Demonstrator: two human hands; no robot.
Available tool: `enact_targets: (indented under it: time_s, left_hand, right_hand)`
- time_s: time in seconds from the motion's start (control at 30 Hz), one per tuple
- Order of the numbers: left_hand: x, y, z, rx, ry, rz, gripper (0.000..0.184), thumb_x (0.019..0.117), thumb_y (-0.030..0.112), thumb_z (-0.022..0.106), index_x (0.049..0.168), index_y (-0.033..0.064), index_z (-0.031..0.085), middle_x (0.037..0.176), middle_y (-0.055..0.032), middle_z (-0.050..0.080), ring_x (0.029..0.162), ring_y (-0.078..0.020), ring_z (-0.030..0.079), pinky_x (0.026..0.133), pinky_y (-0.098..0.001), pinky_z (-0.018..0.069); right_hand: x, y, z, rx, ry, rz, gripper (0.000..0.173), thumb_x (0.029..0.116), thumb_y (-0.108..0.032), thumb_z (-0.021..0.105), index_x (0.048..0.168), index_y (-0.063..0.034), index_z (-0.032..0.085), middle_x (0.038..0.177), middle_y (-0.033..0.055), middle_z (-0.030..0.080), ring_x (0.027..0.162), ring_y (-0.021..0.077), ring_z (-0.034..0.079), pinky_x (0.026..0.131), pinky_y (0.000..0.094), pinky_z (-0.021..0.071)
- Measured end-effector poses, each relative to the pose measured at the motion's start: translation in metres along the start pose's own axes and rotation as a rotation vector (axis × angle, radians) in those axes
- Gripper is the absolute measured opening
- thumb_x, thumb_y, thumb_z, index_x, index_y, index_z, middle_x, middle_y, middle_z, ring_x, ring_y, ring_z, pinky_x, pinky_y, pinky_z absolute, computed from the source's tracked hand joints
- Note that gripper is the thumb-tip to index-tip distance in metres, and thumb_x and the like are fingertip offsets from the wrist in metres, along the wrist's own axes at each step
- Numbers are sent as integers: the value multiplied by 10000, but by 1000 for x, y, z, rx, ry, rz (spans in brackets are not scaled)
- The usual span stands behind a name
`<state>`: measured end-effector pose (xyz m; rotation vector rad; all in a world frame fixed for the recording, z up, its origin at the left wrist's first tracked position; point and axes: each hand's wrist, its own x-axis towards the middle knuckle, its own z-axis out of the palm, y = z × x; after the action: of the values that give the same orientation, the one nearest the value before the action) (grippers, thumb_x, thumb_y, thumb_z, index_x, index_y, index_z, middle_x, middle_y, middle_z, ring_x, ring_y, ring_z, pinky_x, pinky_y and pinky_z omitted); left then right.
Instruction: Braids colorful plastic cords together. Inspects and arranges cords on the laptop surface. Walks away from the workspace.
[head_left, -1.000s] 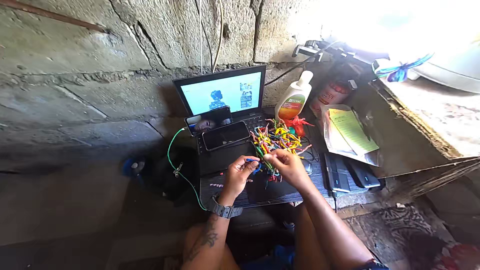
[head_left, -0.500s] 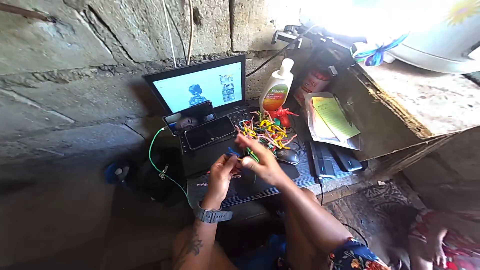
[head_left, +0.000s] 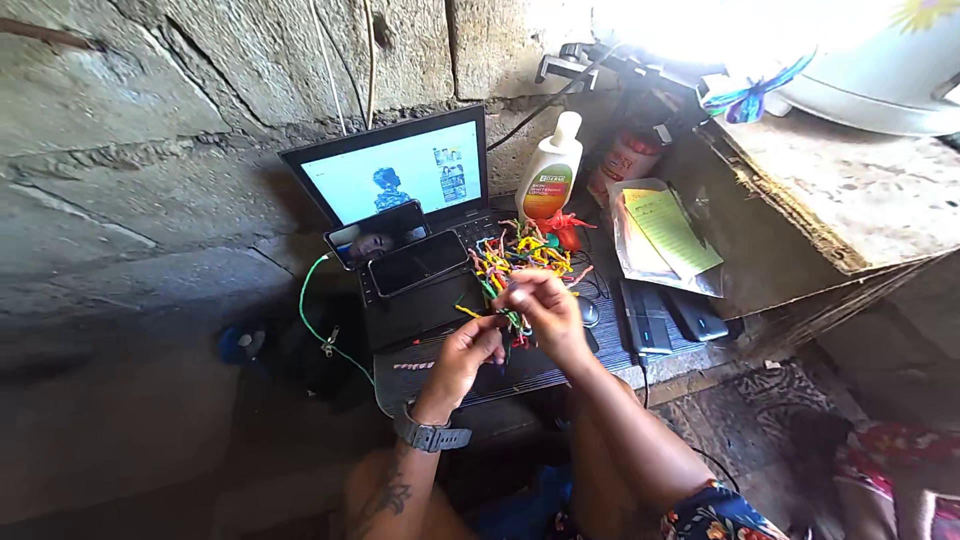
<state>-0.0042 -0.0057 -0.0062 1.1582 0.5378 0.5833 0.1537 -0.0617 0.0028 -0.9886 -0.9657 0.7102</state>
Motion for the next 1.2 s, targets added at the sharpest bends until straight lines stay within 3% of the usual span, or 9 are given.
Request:
enact_targets:
  time_s: [0.03, 0.1, 0.33, 0.47, 0.57, 0.83, 0.97, 1.1, 1.2]
  left_hand:
    - [0, -4, 1, 13, -57, 14, 253, 1006, 54, 497, 1239, -4, 577, 800, 87, 636, 712, -14, 619, 725, -200, 550]
    - [0, -12, 6, 22, -124, 29, 170, 1009, 58, 495, 1175, 32, 527, 771, 104, 613, 699, -2, 607, 708, -193, 536]
    - [0, -16, 26, 53, -206, -12, 70, 1010, 76, 557, 975, 64, 616, 706, 121, 574, 601, 55, 523, 575, -122, 444]
    - [-3, -18, 32, 312, -197, 67, 167, 1023, 127, 588, 1029, -21, 666, 784, 37, 599, 670, 38, 520, 647, -134, 446]
    - [-6, -21, 32, 451, -206, 166, 233, 1036, 111, 551, 1098, -72, 682, 886, -70, 671, 756, -12, 586, 734, -166, 493]
    - [-9, -23, 46, 502, -257, 137, 245, 1050, 158, 553, 1031, -60, 663, 750, -72, 629, 625, -46, 549, 618, -184, 463]
    - [-2, -12, 30, 684, -242, 122, 327, 1018, 270, 624, 1035, -49, 698, 879, -150, 692, 779, -184, 650, 754, -346, 529]
    - [14, 8, 8, 595, 117, 137, 286, 1018, 251, 613, 1056, -18, 705, 915, -98, 701, 801, -122, 648, 775, -313, 539]
    - [32, 2, -7, 503, 344, 182, 208, 1029, 188, 597, 1108, 15, 681, 928, -62, 680, 764, -88, 621, 722, -280, 527]
  right_hand:
    - [4, -3, -6, 108, 65, 64, 253, 994, -37, 534, 1216, -126, 614, 916, -5, 736, 825, 124, 724, 808, 337, 618]
    - [11, -6, -16, 265, 148, 161, 270, 1022, -58, 467, 1237, -194, 557, 882, -23, 708, 737, 108, 695, 721, 299, 612]
    - [12, -15, -22, 444, 90, 204, 254, 1032, -136, 510, 1220, -259, 626, 837, -84, 676, 475, -40, 452, 451, 107, 399]
    - [13, -14, -23, 442, 127, 224, 218, 1050, -128, 491, 1128, -259, 646, 920, -74, 686, 434, -45, 406, 409, 101, 379]
    - [13, -11, -26, 442, 137, 211, 182, 1042, -136, 524, 1109, -241, 656, 919, -64, 694, 435, -40, 419, 410, 103, 385]
    - [13, -14, -23, 161, 232, 67, 206, 1052, -67, 453, 1146, -191, 589, 961, -52, 706, 430, -35, 415, 407, 105, 373]
    - [16, -7, -29, 0, 178, 5, 218, 1022, -45, 510, 1162, -160, 631, 967, -45, 726, 487, -31, 480, 448, 114, 407]
    - [15, -6, -38, -364, 175, -133, 176, 1001, -76, 578, 1170, -94, 626, 1004, -75, 740, 742, -51, 643, 637, 119, 512]
    - [13, -3, -39, -583, 108, -115, 255, 1003, -134, 614, 1218, 2, 617, 1005, -15, 727, 855, -36, 668, 773, 155, 550]
